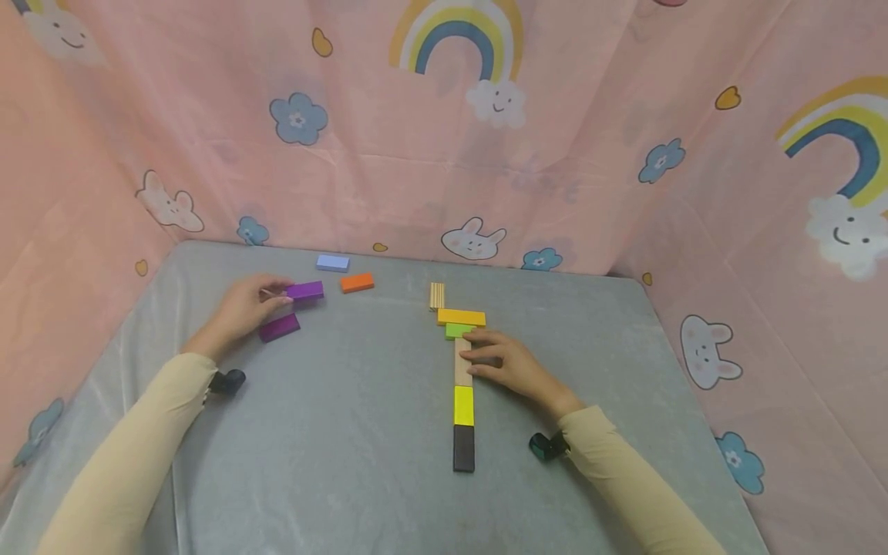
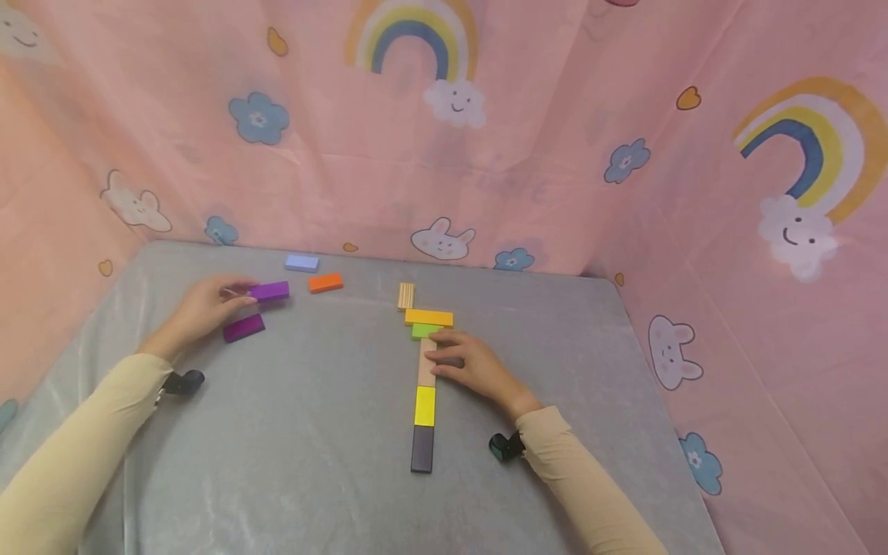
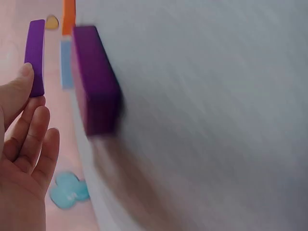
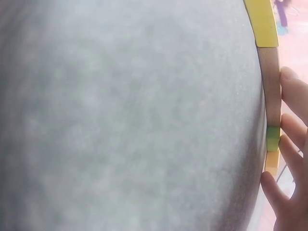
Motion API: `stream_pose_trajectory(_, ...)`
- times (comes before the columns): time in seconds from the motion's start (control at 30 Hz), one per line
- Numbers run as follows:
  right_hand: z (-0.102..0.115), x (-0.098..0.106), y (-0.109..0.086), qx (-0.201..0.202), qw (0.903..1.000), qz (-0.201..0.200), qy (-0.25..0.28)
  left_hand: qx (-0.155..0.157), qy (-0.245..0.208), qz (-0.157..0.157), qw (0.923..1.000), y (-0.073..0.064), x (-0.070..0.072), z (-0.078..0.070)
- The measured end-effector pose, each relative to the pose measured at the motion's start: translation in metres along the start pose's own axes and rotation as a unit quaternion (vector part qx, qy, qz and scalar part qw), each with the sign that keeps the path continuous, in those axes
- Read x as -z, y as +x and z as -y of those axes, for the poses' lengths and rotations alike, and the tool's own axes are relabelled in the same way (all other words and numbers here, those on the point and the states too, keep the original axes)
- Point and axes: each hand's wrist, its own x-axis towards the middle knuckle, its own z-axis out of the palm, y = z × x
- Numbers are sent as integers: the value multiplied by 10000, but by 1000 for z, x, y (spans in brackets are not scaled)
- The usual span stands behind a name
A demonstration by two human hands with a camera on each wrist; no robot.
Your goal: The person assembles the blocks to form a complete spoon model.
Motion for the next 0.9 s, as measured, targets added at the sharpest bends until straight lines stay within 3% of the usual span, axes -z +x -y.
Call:
stream_pose_trajectory(0.17,-1,0,0,-32,10000,23,-30,-59,-56,134,9999,15,-8,-22)
stream_pose_trajectory(0.33,-1,1,-1,20,10000,0,-52,-435,-136,160,9988,34,-23,-45)
stream_pose_trajectory(0.5,-1,0,0,17,10000,7,-71,-828,-326,274,9957,56,-45,-68)
stream_pose_trajectory(0.9,-3,-1,0,-173,9998,82,-3,-943,-535,764,9912,87,-103,-121)
